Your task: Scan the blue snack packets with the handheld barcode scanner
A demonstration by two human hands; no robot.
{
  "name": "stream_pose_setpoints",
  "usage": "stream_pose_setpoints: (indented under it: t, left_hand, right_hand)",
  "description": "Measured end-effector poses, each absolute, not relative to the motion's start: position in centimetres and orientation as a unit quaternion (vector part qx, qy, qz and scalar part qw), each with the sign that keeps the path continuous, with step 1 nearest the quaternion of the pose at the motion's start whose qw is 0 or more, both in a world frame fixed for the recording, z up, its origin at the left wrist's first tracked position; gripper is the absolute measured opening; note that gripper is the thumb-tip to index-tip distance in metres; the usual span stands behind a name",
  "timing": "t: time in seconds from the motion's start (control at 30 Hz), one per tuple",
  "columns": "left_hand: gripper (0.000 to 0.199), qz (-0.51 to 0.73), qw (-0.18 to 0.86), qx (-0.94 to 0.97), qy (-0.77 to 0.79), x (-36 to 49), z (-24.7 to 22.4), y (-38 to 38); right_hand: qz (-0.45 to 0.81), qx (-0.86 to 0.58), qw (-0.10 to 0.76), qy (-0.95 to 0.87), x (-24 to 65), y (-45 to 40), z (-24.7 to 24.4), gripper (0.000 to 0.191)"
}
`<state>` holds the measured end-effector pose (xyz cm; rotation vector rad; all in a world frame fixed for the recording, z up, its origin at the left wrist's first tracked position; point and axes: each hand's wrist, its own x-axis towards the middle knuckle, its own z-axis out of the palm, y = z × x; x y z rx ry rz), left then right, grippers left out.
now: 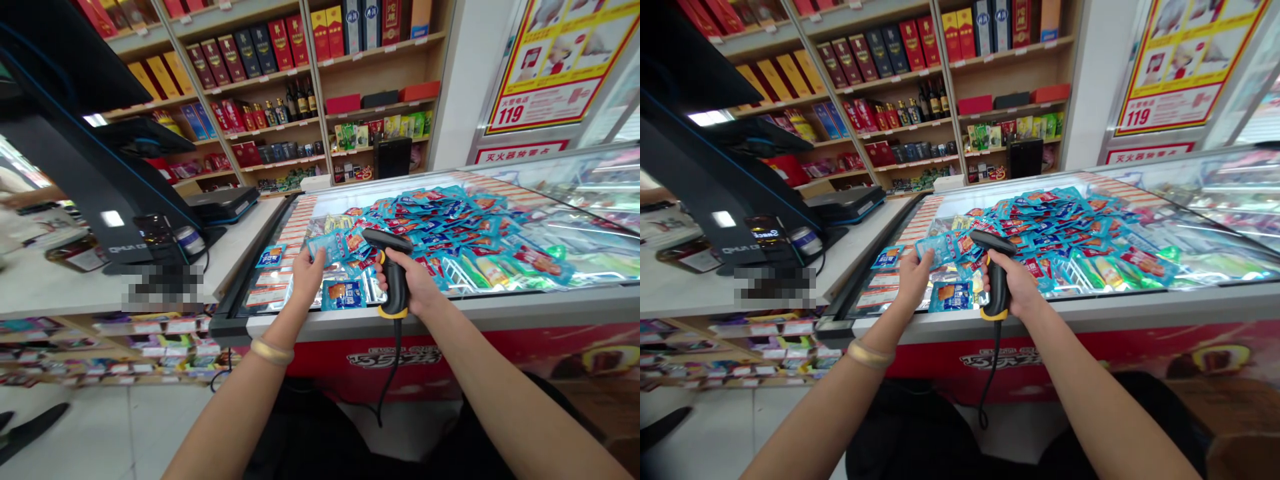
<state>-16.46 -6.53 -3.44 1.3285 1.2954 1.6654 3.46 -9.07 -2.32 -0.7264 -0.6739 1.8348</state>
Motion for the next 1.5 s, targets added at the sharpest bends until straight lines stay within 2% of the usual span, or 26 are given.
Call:
stream_pose_setpoints:
  t: [0.27,0.43,0.53,0.8,1.2,1.27,1.33,1.4,1.5]
  left_hand:
    - [0.032,0.668,0.406,0.443,0.440,-16.1,-3.4,-6.3]
    - [0.017,0.686,0.492,0.356,0.400,-16.5,-3.2,-5.8]
    - [0.016,0.670,0.523,0.362,0.383,-16.5,-3.4,-5.5]
    - [0.017,0.616,0.466,0.473,0.424,-16.5,-4.4,-5.4]
    - [0.017,0.635,0.447,0.471,0.418,-16.3,-4.4,-5.5]
    - [0.019,0.650,0.424,0.478,0.412,-17.0,-4.1,-5.4]
    - [0.023,0.657,0.344,0.505,0.441,-18.7,-3.4,-5.2]
    - [0.028,0.630,0.195,0.556,0.506,-21.3,-2.5,-5.1]
    - [0.037,0.498,0.000,0.608,0.618,-25.6,-1.4,-5.0]
  right_hand:
    - [0.762,-0.284,0.459,-0.357,3.4,-9.6,-2.6,0.020]
    - [0.755,-0.288,0.440,-0.393,3.2,-9.8,-2.8,0.023]
    - [0.750,-0.299,0.429,-0.405,3.1,-9.9,-2.8,0.023]
    - [0.735,-0.310,0.424,-0.428,2.8,-9.9,-2.7,0.021]
    - [0.743,-0.305,0.424,-0.419,2.9,-9.6,-3.0,0.023]
    - [0.753,-0.298,0.429,-0.400,2.9,-9.4,-2.8,0.023]
    - [0.765,-0.291,0.431,-0.380,2.8,-9.0,-2.4,0.023]
    - [0.773,-0.282,0.434,-0.366,2.5,-8.6,-1.9,0.021]
    - [0.782,-0.272,0.435,-0.355,1.8,-8.2,-1.5,0.019]
